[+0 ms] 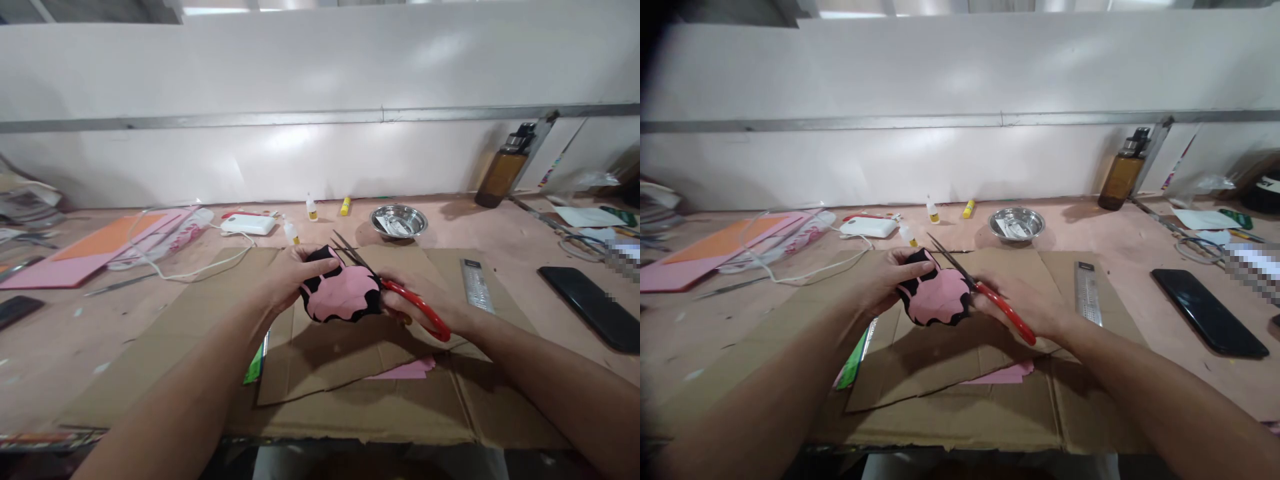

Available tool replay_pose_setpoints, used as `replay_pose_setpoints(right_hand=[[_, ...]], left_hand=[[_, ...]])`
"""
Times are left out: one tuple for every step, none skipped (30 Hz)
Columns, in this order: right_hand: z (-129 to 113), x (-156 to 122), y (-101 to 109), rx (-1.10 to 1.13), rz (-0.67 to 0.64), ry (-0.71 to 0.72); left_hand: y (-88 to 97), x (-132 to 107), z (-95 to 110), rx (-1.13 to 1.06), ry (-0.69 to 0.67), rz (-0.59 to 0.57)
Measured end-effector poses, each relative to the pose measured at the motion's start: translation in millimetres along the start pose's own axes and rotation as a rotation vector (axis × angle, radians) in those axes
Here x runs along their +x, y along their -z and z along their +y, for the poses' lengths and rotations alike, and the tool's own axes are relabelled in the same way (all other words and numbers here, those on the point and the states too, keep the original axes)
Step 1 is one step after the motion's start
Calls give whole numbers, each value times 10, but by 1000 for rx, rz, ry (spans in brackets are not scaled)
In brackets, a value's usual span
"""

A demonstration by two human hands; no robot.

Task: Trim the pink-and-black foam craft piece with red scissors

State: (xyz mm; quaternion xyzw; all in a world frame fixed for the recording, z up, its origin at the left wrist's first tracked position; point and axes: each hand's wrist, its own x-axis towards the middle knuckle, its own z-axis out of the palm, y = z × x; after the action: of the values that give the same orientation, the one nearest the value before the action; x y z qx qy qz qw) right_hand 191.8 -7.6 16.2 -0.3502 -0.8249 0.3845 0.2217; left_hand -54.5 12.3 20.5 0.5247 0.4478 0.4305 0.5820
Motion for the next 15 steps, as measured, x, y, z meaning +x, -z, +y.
replay_pose_setpoints(right_hand=[[-36, -2, -6, -2, -11, 15], [-66, -2, -11, -7, -22, 19], [-91, -3, -14, -17, -32, 17], [-109, -4, -16, -31, -40, 7], [-123, -6, -15, -46, -45, -6], [-133, -9, -14, -57, -49, -16], [-138, -13, -12, -56, -51, -19], [-141, -16, -11, -45, -51, -19], [-140, -18, -12, -29, -51, -20], [-137, -19, -16, -14, -48, -22], [-130, -18, -22, -2, -47, -29], [-119, -15, -30, 7, -48, -39], [-107, -12, -40, 15, -51, -49], [-92, -8, -52, 24, -47, -55], [-78, -3, -64, 35, -41, -54]], left_hand=[[-9, -2, 2, 0, 2, 9], [-18, -5, 6, -2, 5, 20], [-26, -8, 11, -5, 7, 35], [-33, -11, 16, -7, 10, 52], [-40, -14, 22, -10, 13, 70], [-45, -17, 28, -14, 12, 89], [-50, -19, 34, -21, 12, 104], [-54, -20, 39, -26, 16, 114], [-57, -22, 42, -31, 19, 120], [-60, -22, 45, -35, 23, 125], [-62, -23, 45, -37, 26, 128], [-64, -23, 44, -37, 31, 130], [-67, -23, 41, -36, 35, 134], [-71, -23, 36, -36, 39, 139], [-75, -23, 29, -38, 45, 145]])
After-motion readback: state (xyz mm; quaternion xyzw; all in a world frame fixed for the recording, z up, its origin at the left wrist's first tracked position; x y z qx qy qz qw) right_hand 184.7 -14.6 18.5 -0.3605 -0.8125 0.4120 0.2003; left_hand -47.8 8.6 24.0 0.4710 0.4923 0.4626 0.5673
